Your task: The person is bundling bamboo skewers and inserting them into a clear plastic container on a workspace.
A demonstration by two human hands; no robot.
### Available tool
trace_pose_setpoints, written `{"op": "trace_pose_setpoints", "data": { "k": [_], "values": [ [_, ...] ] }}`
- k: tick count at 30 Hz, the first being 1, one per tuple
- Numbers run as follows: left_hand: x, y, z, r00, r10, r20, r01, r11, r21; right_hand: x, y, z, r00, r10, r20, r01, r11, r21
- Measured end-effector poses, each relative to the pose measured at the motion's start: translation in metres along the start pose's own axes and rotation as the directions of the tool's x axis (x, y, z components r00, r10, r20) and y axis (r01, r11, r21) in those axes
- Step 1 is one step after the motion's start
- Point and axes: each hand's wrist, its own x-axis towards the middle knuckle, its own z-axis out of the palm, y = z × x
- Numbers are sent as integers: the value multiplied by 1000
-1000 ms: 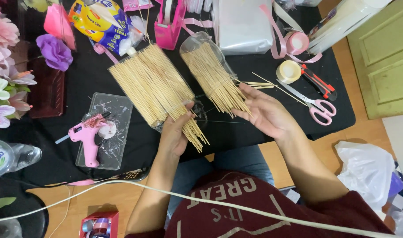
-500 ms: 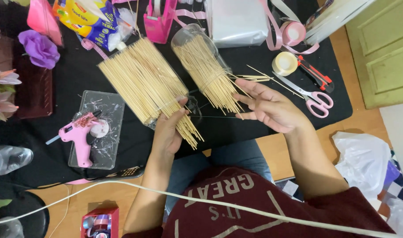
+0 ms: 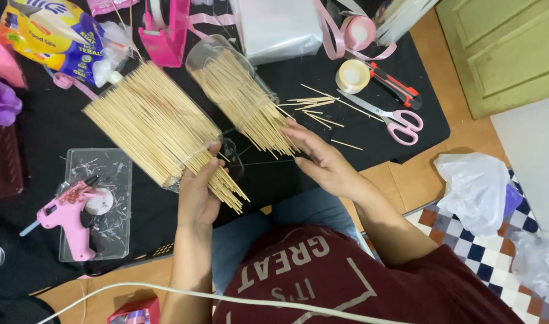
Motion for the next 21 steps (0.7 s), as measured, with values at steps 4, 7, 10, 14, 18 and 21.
{"op": "trace_pose_setpoints", "data": {
  "k": [4, 7, 10, 14, 18, 21],
  "values": [
    [0, -1, 3, 1000, 10, -16, -10, 1000, -1, 2, -27, -6, 997, -73, -14, 70, 984, -161],
    [1, -4, 1, 1000, 19, -16, -19, 1000, -13, -4, -26, -28, 996, -31, -85, 9, 970, -244],
    [2, -7, 0, 999, 32, -30, -32, 999, -17, -6, -30, -53, 991, 55, -120, -78, 977, -199],
    [0, -6, 1, 999, 25, -28, -25, 999, -31, -1, -39, -62, 917, 196, 348, -61, 930, -362],
    [-3, -3, 5, 999, 26, -37, -27, 999, -20, 12, -27, -46, 709, 342, 617, -60, 901, -430],
    [0, -4, 3, 999, 38, -29, -38, 999, -22, 37, -35, -39, 781, 172, 600, 93, 918, -385]
  ]
}}
